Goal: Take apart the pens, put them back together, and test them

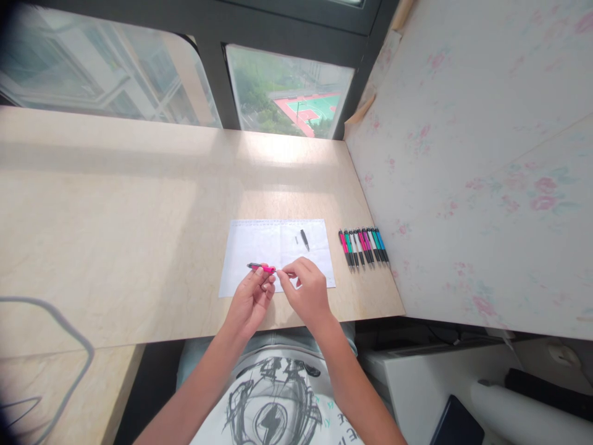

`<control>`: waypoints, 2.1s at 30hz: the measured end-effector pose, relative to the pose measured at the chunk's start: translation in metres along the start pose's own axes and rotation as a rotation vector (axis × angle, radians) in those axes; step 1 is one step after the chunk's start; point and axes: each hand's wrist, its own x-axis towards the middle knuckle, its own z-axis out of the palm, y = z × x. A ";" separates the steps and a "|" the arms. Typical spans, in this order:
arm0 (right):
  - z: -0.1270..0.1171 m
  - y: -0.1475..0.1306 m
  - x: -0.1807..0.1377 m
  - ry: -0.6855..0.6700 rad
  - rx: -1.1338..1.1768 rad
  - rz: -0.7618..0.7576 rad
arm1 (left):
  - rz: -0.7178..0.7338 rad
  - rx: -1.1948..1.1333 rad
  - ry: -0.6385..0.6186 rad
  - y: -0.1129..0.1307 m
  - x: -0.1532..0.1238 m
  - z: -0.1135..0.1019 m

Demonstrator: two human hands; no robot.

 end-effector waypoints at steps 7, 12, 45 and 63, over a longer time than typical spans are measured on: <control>0.004 0.004 0.001 0.007 -0.011 0.070 | -0.008 -0.028 -0.003 0.001 0.000 0.000; 0.002 0.008 -0.002 -0.136 0.060 0.093 | -0.021 -0.097 0.022 0.004 0.002 -0.003; 0.010 0.037 0.022 -0.029 0.420 0.431 | 0.068 -0.110 0.102 0.012 0.007 -0.011; 0.004 0.029 -0.002 -0.001 0.459 0.411 | 0.065 -0.035 0.084 0.003 0.004 0.000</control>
